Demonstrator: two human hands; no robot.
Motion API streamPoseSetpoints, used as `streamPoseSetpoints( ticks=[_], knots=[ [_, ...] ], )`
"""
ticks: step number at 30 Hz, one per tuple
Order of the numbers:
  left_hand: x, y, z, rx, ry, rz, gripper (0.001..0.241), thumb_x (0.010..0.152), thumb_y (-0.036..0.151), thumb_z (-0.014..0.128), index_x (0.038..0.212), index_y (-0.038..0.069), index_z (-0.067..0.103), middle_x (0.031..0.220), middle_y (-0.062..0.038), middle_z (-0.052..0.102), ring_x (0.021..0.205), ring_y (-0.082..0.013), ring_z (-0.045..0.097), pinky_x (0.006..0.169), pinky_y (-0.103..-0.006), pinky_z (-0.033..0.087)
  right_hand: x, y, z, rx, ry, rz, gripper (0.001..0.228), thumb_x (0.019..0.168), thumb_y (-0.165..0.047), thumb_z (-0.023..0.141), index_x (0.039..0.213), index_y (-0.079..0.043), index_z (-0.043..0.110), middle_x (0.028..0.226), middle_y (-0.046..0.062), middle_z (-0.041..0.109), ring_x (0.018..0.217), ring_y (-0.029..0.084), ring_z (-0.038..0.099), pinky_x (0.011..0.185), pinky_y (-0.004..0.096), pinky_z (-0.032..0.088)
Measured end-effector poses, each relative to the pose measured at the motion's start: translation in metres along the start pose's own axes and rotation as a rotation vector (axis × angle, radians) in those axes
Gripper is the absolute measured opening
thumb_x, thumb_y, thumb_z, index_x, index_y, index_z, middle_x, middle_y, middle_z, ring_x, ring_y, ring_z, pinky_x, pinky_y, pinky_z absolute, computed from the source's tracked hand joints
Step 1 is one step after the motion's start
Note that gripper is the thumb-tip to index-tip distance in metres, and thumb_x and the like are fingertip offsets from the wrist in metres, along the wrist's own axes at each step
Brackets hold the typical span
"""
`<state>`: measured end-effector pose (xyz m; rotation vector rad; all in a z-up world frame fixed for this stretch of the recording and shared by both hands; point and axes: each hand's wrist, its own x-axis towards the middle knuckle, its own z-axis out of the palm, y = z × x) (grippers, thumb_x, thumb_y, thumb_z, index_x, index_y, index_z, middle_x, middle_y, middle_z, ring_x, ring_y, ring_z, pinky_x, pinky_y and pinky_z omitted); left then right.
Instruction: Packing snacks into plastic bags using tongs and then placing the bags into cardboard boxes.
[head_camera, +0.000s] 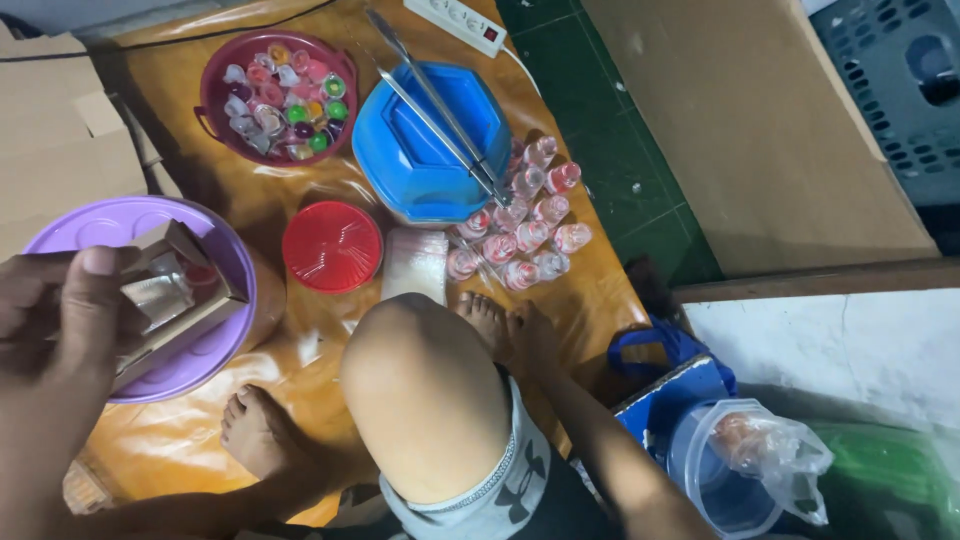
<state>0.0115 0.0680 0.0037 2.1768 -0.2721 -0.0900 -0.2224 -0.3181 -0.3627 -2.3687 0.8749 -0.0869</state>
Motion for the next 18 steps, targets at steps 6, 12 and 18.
streamPoseSetpoints(
  ticks=[6, 12, 18],
  knots=[
    [0.003, 0.014, 0.005, -0.065, -0.040, -0.042, 0.017, 0.124, 0.004, 0.060, 0.124, -0.012, 0.066, 0.085, -0.017, 0.063, 0.074, -0.0194, 0.061, 0.062, -0.0254, 0.046, 0.043, -0.004, 0.035, -0.301, -0.004, -0.110, 0.043, 0.093, -0.022, 0.058, 0.133, -0.008, 0.060, 0.088, 0.017, 0.074, 0.073, 0.039, 0.069, 0.069, 0.047, 0.054],
    [0.005, 0.035, 0.006, 0.101, -0.019, 0.007, 0.011, 0.117, -0.001, 0.068, 0.117, -0.012, 0.070, 0.082, -0.016, 0.068, 0.067, -0.0182, 0.063, 0.055, -0.0262, 0.047, 0.063, 0.022, 0.072, -0.467, 0.033, -0.113, 0.022, 0.095, -0.022, 0.058, 0.107, -0.005, 0.063, 0.076, 0.017, 0.071, 0.063, 0.038, 0.068, 0.058, 0.049, 0.053],
    [0.011, 0.043, 0.007, 0.184, -0.067, 0.050, 0.015, 0.112, -0.001, 0.069, 0.122, -0.011, 0.073, 0.080, -0.015, 0.071, 0.067, -0.0190, 0.066, 0.058, -0.0285, 0.050, 0.053, 0.021, 0.065, -0.306, 0.127, -0.119, 0.023, 0.093, -0.024, 0.058, 0.099, -0.002, 0.061, 0.072, 0.022, 0.064, 0.059, 0.041, 0.059, 0.057, 0.049, 0.048]
  ],
)
